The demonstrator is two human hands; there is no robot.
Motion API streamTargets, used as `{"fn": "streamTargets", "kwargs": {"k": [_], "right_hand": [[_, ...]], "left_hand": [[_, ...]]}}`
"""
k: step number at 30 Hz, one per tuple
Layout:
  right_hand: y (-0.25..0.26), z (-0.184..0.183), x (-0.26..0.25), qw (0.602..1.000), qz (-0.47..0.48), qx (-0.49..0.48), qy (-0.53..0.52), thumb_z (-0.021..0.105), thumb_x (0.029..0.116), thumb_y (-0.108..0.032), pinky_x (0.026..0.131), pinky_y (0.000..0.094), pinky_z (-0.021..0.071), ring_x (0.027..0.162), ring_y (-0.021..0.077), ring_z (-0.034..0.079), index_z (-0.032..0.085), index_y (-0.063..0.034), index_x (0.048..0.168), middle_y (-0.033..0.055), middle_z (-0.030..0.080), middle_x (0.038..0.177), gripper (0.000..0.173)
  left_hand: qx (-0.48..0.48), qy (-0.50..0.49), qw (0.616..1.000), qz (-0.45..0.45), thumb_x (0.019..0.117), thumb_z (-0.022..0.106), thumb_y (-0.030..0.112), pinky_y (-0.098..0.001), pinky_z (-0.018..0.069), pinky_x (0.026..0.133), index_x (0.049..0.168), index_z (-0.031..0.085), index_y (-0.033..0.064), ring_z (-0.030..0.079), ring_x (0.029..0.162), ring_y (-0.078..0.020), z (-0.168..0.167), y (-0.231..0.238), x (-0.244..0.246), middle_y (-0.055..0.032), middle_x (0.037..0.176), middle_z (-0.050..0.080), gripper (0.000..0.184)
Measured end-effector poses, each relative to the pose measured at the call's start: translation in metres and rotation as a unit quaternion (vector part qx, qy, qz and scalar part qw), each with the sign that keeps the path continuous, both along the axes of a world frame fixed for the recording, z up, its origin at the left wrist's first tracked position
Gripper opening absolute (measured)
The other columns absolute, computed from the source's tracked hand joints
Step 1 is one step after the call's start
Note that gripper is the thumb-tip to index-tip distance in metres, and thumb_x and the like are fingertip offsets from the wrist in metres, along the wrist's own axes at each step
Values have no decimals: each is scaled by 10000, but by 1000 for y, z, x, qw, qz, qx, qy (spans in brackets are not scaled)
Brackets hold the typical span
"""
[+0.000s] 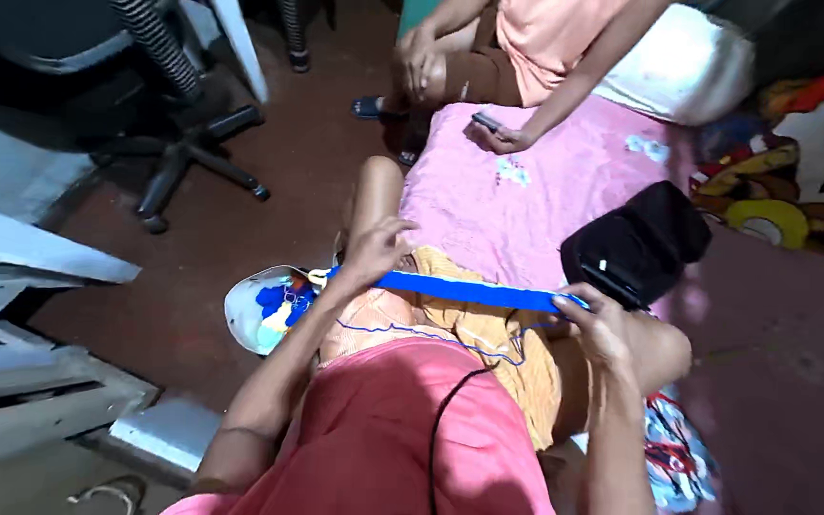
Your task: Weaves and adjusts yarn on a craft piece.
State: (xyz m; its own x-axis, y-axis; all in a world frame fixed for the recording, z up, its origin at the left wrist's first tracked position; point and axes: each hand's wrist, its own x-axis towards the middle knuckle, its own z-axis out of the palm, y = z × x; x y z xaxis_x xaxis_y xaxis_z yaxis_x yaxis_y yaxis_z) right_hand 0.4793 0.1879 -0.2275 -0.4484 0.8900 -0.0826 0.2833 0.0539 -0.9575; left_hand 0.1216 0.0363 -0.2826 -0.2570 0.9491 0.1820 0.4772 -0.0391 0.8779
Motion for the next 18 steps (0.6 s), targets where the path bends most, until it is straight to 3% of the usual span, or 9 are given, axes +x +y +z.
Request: {"fn": "streamTargets", "kwargs": {"k": [3, 6, 10, 14, 18], "right_hand": [[-4, 8, 31, 999, -33, 37, -9, 607, 861, -56, 615, 261, 585, 645, 75, 655, 663, -36, 945, -21, 709, 826, 103], [-10, 13, 56, 997, -46, 66, -10, 631, 821, -69, 586, 234, 580, 633, 52, 648, 687, -89, 879, -50, 717, 839, 83], [-24, 8, 87, 996, -86, 30, -11, 588, 851, -28, 570, 218, 575, 584, 42, 636, 668, -108, 891, -66, 706, 775, 120], [-39, 2, 115, 992, -122, 7, -16, 553, 879, -6, 548, 205, 567, 566, 37, 638, 674, -100, 900, -58, 721, 771, 154], [-48, -19, 139, 989, -149, -1, -20, 541, 883, 13, 563, 197, 572, 589, 24, 651, 673, -90, 910, -62, 721, 771, 170]], "left_hand": [[-55, -18, 995, 87, 1002, 615, 131, -566, 482, 1027, 1376, 613, 98, 592, 1253, -334, -18, -62, -64, -126, 1432, 580, 376], [-97, -74, 989, 84, 966, 658, 122, -576, 479, 1000, 1363, 626, 74, 568, 1265, -337, -40, -82, -86, -153, 1419, 575, 401], [-127, -158, 978, 48, 904, 737, 117, -449, 535, 953, 1390, 597, 67, 614, 1177, -252, -53, -78, -70, -146, 1379, 584, 508], [-162, -168, 972, 17, 871, 780, 125, -473, 498, 1009, 1408, 579, 68, 593, 1217, -266, -53, -79, -55, -139, 1384, 591, 576], [-178, -172, 969, 17, 876, 784, 182, -462, 500, 1002, 1394, 580, 68, 625, 1153, -244, -55, -84, -43, -143, 1331, 622, 568]]}}
